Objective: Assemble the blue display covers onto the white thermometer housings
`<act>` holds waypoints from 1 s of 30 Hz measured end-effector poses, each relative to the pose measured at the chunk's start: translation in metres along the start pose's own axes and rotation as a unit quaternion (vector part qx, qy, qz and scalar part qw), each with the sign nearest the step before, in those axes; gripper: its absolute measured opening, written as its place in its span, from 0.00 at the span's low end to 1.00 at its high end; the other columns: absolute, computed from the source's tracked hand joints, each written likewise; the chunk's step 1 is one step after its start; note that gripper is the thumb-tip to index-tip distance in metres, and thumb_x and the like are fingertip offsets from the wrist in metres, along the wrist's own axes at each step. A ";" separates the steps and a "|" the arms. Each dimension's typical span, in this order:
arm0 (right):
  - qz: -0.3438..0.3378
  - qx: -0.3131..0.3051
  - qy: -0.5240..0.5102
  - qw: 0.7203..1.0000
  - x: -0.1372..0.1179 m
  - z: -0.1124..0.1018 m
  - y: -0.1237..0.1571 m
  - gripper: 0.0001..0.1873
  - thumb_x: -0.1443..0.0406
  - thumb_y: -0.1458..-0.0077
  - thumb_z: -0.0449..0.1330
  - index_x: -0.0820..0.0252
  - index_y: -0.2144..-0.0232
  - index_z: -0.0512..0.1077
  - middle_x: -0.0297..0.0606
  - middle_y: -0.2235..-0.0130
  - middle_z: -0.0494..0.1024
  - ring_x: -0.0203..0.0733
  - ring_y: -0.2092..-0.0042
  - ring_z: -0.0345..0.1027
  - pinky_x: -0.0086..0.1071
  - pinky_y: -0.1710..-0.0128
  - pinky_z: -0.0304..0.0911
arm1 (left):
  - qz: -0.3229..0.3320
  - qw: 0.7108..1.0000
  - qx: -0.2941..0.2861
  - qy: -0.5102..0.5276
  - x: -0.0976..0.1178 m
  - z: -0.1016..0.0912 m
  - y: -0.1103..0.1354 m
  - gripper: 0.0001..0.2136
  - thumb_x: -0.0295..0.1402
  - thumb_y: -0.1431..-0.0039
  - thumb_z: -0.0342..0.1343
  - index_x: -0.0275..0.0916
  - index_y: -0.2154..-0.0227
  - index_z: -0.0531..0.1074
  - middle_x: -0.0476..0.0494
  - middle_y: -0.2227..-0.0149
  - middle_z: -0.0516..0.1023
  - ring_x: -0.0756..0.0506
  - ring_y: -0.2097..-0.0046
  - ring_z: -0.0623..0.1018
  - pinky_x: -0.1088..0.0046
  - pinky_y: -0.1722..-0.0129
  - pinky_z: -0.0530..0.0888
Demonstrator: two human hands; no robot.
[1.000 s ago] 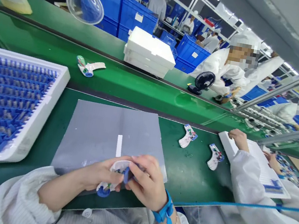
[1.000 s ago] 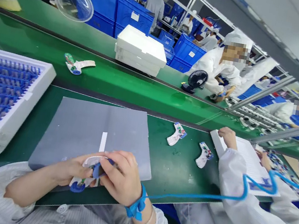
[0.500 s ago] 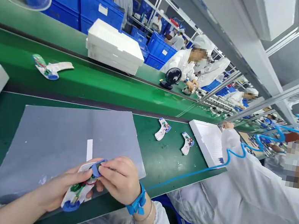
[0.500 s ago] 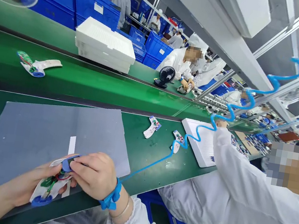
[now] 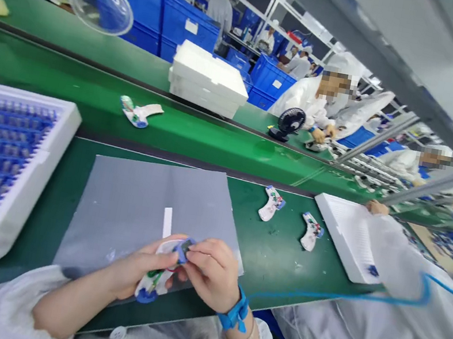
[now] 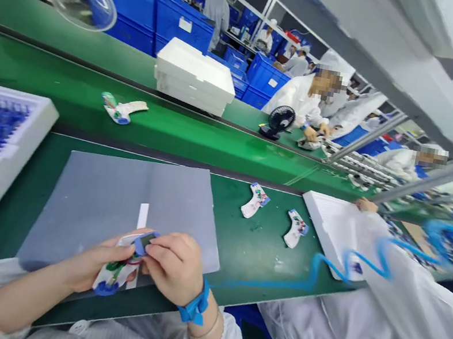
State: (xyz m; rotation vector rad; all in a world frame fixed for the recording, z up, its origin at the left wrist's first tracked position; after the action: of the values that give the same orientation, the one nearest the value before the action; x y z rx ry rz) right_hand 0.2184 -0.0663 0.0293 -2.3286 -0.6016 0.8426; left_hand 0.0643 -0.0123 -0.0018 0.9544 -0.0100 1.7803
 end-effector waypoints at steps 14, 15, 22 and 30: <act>0.319 -0.061 -0.276 0.905 0.015 0.002 0.003 0.03 0.65 0.46 0.59 0.58 0.70 0.69 0.34 0.70 0.70 0.34 0.68 0.64 0.28 0.68 0.63 | 0.268 0.824 0.098 -0.490 0.010 0.002 0.003 0.24 0.39 0.54 0.63 0.43 0.52 0.67 0.38 0.38 0.52 0.37 0.50 0.70 0.63 0.52 0.68; 0.325 -0.063 -0.284 0.900 0.015 0.003 0.003 0.03 0.65 0.46 0.59 0.58 0.71 0.69 0.33 0.70 0.70 0.34 0.68 0.65 0.28 0.68 0.63 | 0.270 0.821 0.096 -0.493 0.010 0.002 0.003 0.24 0.40 0.54 0.62 0.43 0.52 0.66 0.38 0.39 0.52 0.37 0.49 0.70 0.63 0.52 0.68; 0.341 -0.086 -0.315 0.882 0.015 -0.003 0.004 0.03 0.65 0.46 0.57 0.59 0.69 0.70 0.35 0.68 0.70 0.34 0.66 0.66 0.28 0.65 0.65 | 0.279 0.790 0.100 -0.536 0.007 0.001 0.000 0.23 0.35 0.53 0.61 0.44 0.52 0.64 0.39 0.39 0.51 0.41 0.52 0.72 0.63 0.53 0.71; 0.321 -0.125 -0.169 0.924 0.006 -0.003 -0.001 0.02 0.69 0.52 0.55 0.60 0.74 0.68 0.33 0.73 0.69 0.33 0.71 0.65 0.27 0.68 0.64 | 0.300 0.652 0.151 -0.680 -0.006 -0.009 -0.002 0.19 0.39 0.45 0.53 0.45 0.51 0.62 0.37 0.39 0.52 0.39 0.50 0.72 0.62 0.57 0.74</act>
State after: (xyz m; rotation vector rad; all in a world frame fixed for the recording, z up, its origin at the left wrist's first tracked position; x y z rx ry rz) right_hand 0.2245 -0.0635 0.0289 -2.6753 -0.0535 1.5651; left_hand 0.0612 -0.0124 -0.0121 2.5647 -1.1261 1.1362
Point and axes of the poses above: each hand's wrist, its own y-axis away from the middle knuckle, its own z-axis out of the palm, x = y × z, the point moved 1 cm from there along -y, towards the middle knuckle
